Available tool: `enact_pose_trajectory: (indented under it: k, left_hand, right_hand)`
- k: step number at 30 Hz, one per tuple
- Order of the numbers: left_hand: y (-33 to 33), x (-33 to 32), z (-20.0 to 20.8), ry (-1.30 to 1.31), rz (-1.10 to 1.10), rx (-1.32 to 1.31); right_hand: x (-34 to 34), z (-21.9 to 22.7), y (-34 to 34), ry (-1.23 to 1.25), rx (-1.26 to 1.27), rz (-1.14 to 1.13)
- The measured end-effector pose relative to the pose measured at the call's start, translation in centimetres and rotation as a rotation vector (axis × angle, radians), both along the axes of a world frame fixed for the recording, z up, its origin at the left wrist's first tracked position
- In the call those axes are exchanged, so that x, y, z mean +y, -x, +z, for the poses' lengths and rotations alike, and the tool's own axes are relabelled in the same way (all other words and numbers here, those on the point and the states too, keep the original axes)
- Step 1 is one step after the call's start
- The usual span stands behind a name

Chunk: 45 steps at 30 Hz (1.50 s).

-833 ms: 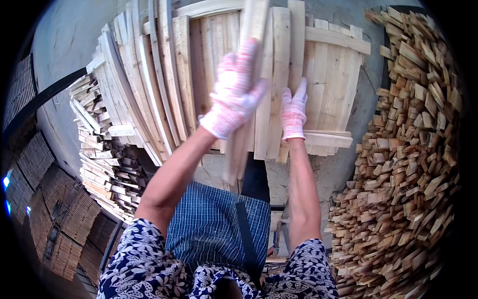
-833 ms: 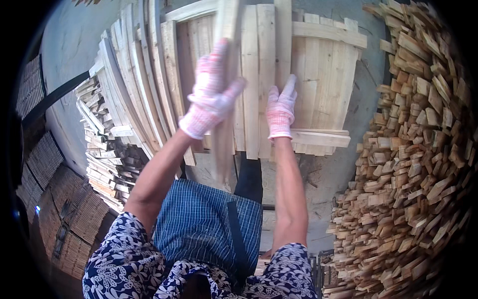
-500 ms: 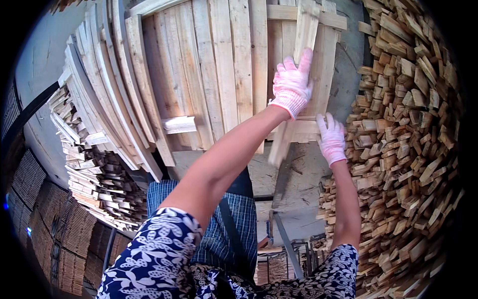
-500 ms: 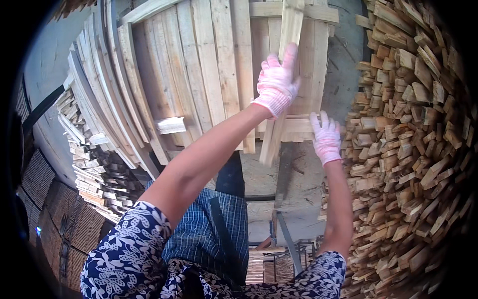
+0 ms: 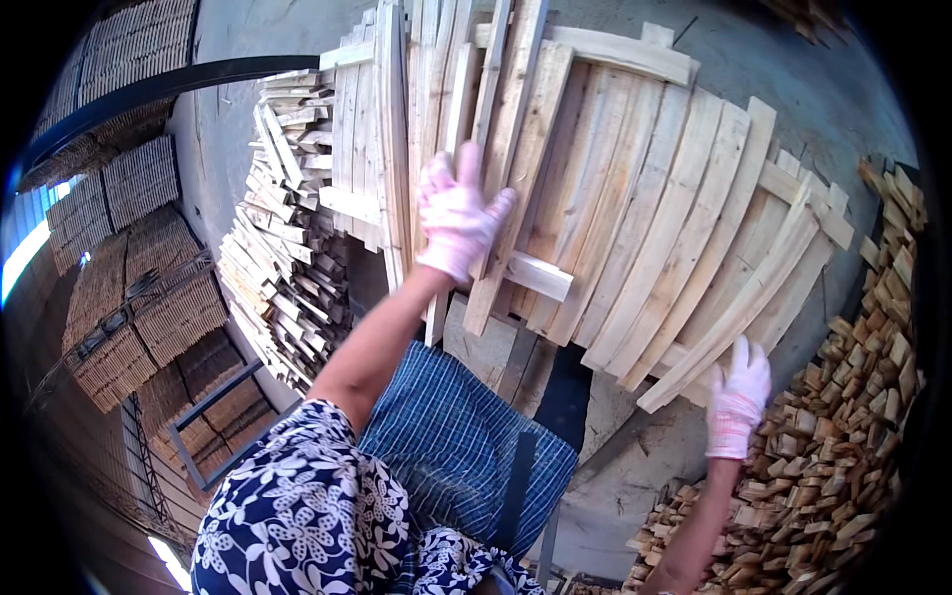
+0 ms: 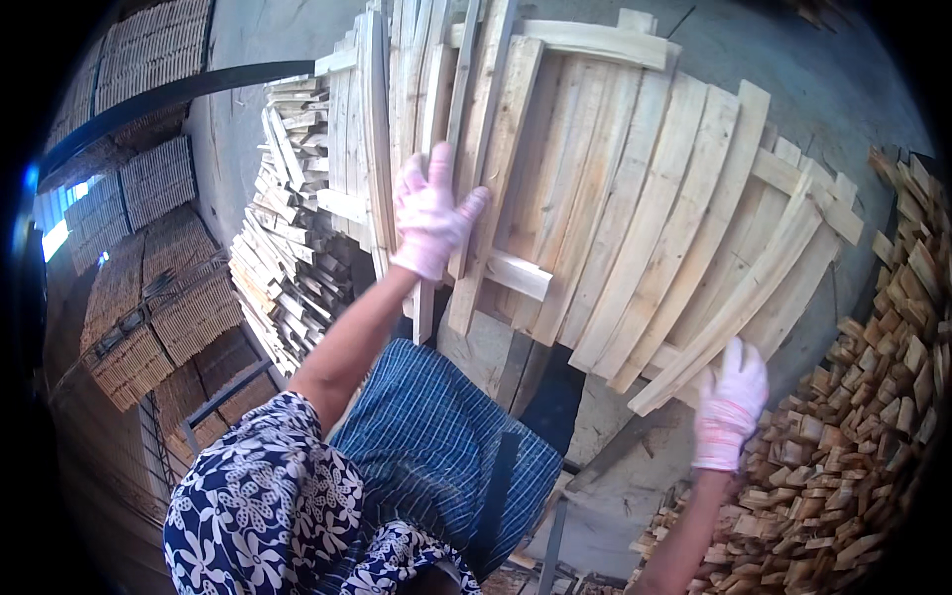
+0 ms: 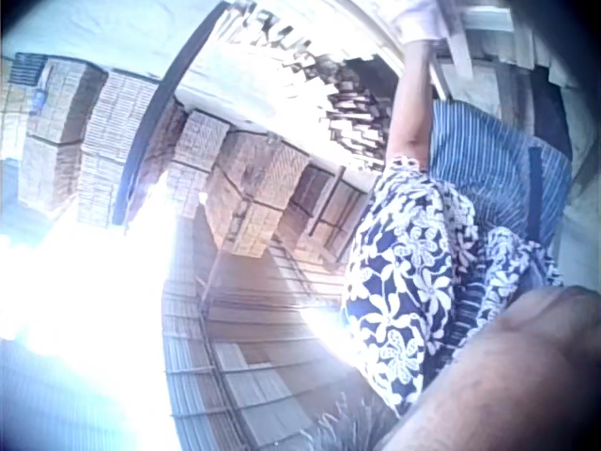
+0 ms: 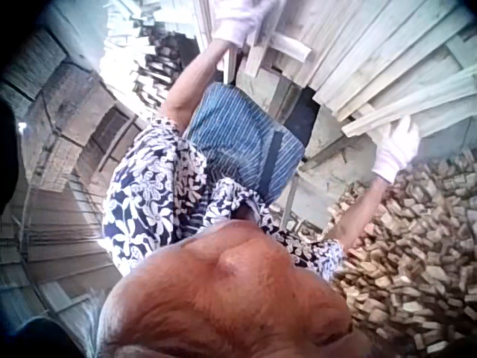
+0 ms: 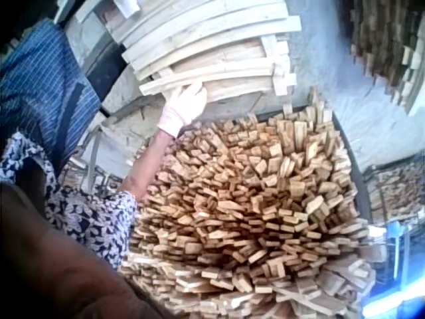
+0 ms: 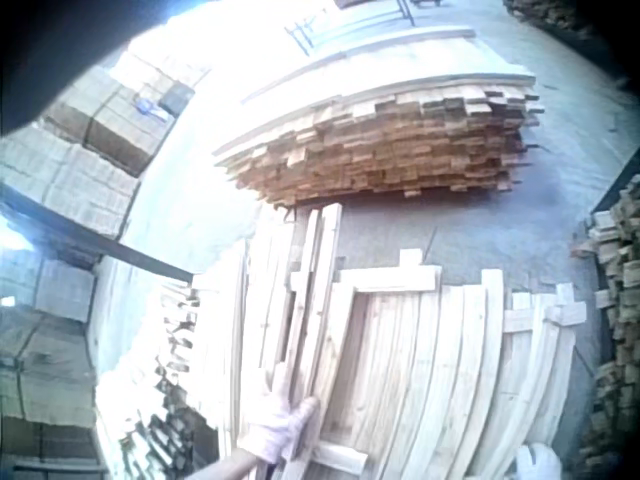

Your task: The person sits on the floor and repeatedly picks up light-colored wooden planks from a pile. They arrange the planks into a neat stack on a metal rack, handling them one by one or in small groups.

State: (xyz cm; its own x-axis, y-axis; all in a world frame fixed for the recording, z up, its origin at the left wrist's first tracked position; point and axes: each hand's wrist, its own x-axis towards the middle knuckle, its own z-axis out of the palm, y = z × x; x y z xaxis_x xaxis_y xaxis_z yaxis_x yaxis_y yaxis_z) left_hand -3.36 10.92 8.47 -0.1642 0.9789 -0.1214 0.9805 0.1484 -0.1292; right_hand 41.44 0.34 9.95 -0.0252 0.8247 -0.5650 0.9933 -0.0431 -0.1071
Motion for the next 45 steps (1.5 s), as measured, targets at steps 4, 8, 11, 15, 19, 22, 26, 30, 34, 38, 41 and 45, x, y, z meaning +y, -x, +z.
enact_pose_trajectory:
  k: [4,8,11,15,19,22,26,30,34,38,41,45]
  left_hand:
    - [2.5,0.8,1.3,0.229,0.073,-0.073]
    - [2.0,3.1,1.7,0.291,0.091,-0.258]
    - [2.0,2.9,1.7,0.279,0.12,-0.358]
    - [1.4,1.1,1.0,0.177,0.01,-0.164]
    - [-0.1,0.1,-0.2,0.126,0.005,-0.107]
    - [-1.7,-0.1,-0.9,0.066,-0.04,-0.144]
    - [-1.6,-2.3,-0.3,-0.145,-0.135,-0.382]
    - [-2.4,-7.0,2.2,-0.216,0.006,-0.685]
    - [0.6,-4.9,2.3,-0.135,0.051,-0.52]
    - [0.6,-2.9,-2.2,-0.022,-0.094,-0.06]
    - [-0.6,-2.8,-3.8,0.029,-0.114,0.04]
    - [-1.3,-2.0,-1.8,-0.011,-0.044,-0.039]
  right_hand:
    - [5.5,1.4,15.4,0.025,0.836,-0.402]
    - [9.4,-5.0,29.4,-0.133,1.022,-0.503]
    - [9.6,-6.2,35.9,0.031,0.965,-0.935]
    - [6.6,-3.0,31.2,-0.26,0.846,-0.881]
    - [6.3,0.2,17.9,-0.208,0.757,-0.949]
    - [5.5,-6.0,8.4,-0.268,0.269,-0.677]
    - [4.8,-10.9,11.2,-0.282,0.257,-0.855]
    - [4.7,-10.3,10.6,-0.159,0.286,-0.81]
    - [4.8,-9.2,4.6,-0.144,0.293,-0.532]
    - [6.3,-7.0,2.0,-0.276,0.179,-0.795]
    - [3.5,-10.3,0.2,-0.271,0.225,-1.088]
    - [7.4,-9.6,7.7,-0.225,0.403,-1.228]
